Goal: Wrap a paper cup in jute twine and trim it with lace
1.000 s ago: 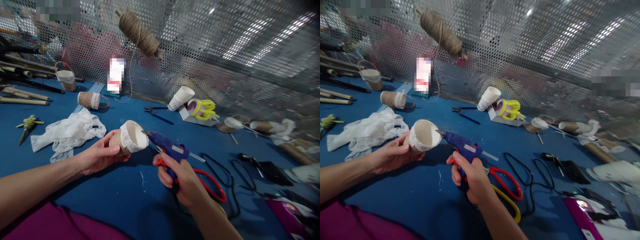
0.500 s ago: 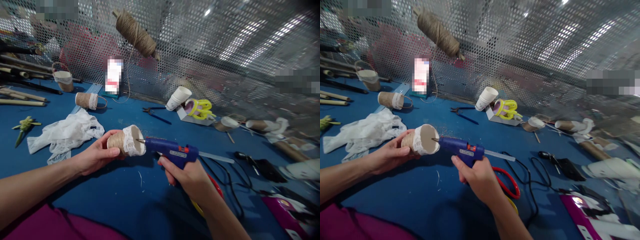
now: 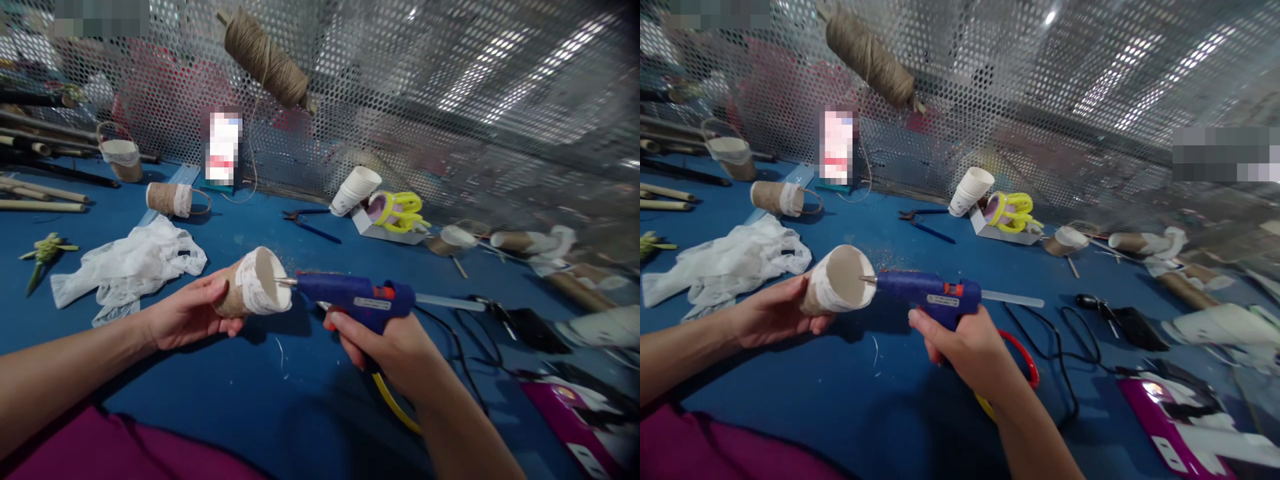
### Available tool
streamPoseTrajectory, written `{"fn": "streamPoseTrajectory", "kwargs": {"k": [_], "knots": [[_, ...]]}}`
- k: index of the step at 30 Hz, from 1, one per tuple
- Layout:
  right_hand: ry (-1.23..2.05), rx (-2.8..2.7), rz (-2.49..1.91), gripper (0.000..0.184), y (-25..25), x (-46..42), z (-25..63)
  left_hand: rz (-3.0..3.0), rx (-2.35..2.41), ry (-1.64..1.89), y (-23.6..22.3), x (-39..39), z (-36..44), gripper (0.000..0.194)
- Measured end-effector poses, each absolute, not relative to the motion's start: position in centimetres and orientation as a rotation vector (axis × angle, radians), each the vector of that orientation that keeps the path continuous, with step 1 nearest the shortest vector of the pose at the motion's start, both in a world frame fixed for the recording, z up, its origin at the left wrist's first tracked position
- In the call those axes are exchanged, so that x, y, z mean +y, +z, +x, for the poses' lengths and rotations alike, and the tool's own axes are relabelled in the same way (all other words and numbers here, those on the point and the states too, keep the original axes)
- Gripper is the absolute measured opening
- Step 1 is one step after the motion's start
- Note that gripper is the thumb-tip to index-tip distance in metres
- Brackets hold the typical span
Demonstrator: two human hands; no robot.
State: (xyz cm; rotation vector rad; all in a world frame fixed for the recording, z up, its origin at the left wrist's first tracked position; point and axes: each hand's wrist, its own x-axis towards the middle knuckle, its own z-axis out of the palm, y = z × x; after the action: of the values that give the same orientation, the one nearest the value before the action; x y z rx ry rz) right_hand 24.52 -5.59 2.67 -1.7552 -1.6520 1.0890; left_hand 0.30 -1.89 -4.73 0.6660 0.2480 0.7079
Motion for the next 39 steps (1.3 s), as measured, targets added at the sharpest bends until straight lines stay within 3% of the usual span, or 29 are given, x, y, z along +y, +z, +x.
{"fn": "streamPoseTrajectory", "kwargs": {"k": [5,15,39], "knots": [[1.066,-1.574,-1.655,0.026,2.85,-5.87,24.29,0.581,0.226,0.561,-4.61,-2.18,0.43,0.046],[1.065,-1.723,-1.726,0.035,2.34,-5.32,25.05,0.517,0.254,0.469,-4.91,-2.02,0.05,0.056],[0.933,-1.653,-2.025,0.040,3.20,-5.83,24.08,0.637,0.350,0.636,-4.44,-2.01,0.21,0.043]]}}
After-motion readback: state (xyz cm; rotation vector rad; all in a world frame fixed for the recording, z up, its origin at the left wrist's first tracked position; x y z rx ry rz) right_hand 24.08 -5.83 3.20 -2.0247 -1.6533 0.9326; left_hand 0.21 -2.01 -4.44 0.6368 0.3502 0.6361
